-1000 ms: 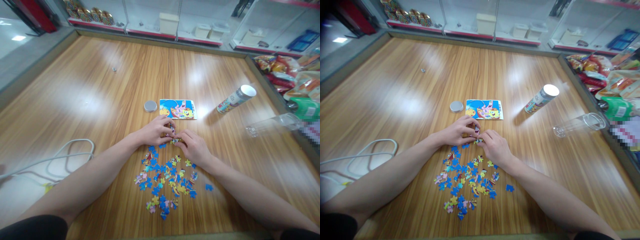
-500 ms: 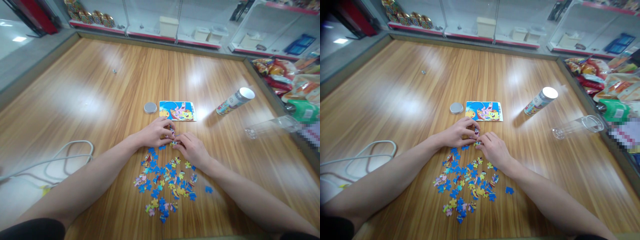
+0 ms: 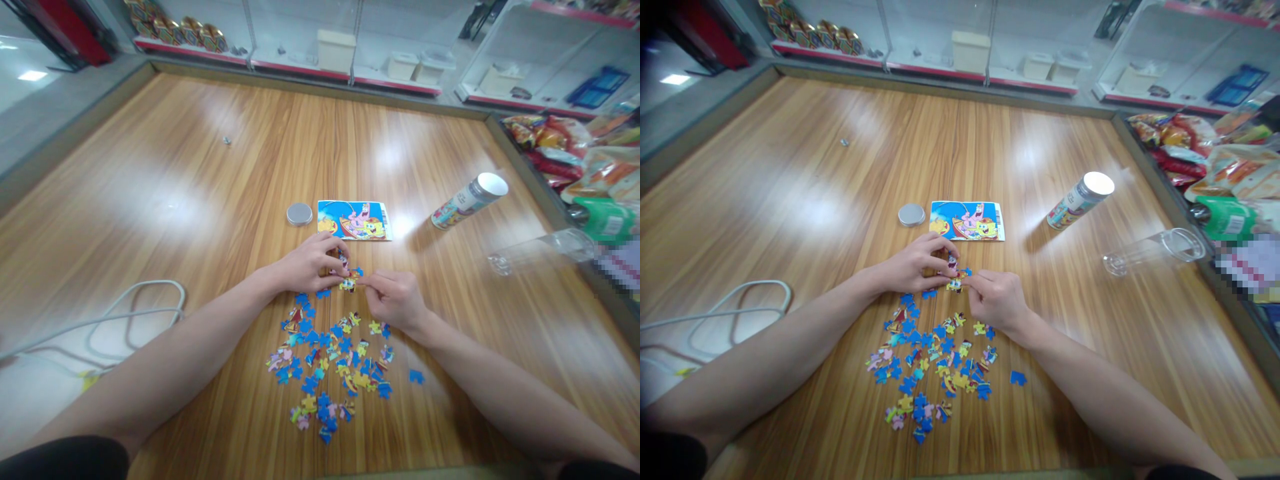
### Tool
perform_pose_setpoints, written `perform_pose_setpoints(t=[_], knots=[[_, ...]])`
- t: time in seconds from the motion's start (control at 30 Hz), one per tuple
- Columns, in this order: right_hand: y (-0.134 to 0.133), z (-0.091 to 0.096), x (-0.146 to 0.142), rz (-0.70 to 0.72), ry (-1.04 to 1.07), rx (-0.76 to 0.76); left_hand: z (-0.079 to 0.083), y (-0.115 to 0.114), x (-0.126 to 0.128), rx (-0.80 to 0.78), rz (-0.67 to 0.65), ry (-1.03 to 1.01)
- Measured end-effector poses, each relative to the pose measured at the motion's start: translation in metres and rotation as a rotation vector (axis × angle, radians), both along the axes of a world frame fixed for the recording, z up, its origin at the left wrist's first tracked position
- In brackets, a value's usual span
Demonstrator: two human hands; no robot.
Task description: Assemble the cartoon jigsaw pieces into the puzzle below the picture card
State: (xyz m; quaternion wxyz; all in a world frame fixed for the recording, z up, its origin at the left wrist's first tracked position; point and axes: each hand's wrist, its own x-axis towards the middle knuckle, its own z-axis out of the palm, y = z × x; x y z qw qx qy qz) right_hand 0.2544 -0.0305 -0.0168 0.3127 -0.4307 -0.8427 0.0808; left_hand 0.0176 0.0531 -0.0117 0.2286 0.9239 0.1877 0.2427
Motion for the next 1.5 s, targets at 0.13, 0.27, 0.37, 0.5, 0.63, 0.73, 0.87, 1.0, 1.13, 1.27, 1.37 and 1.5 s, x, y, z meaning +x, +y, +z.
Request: perform_pose_setpoints(t=[0.13,0.27,0.37,0.5,0.63,0.73,0.87,1.0,1.13,1.27,1.37,1.5], knots=[[0.000,0.002,-0.003,0.003,-0.056,-0.022,0.000,0.000,0.000,-0.001,0.002,0.000],[-0.001,0.005,-0.004,0.005,-0.126,-0.059,0.000,0.000,0.000,0.001,-0.002,-0.002],[-0.002,0.006,-0.004,-0.021,-0.174,-0.115,0.000,0.000,0.000,0.003,-0.004,-0.001],[-0.001,0.008,-0.006,-0.071,-0.223,-0.208,-0.001,0.000,0.000,-0.004,-0.004,-0.001],[0.001,0.013,-0.008,-0.122,-0.267,-0.236,-0.001,0.000,-0.001,0.000,-0.008,0.003],[0.002,0.019,-0.008,-0.149,-0.316,-0.260,-0.001,0.000,-0.001,0.000,-0.008,0.007],[0.000,0.031,-0.011,-0.182,-0.465,-0.321,0.000,0.000,0.000,-0.004,-0.004,0.006],[-0.011,0.042,-0.021,-0.214,-0.635,-0.343,-0.001,0.000,0.000,-0.009,-0.010,-0.001],[-0.025,0.044,-0.032,-0.199,-0.760,-0.335,-0.002,0.001,-0.001,-0.010,-0.020,-0.010],[-0.024,0.041,-0.033,-0.187,-0.750,-0.339,-0.002,0.001,0.000,-0.010,-0.018,-0.005],[-0.016,0.040,-0.029,-0.160,-0.701,-0.331,-0.002,0.002,0.000,-0.012,-0.014,-0.001],[-0.006,0.037,-0.022,-0.155,-0.605,-0.305,-0.003,0.002,0.000,-0.006,-0.013,-0.003]])
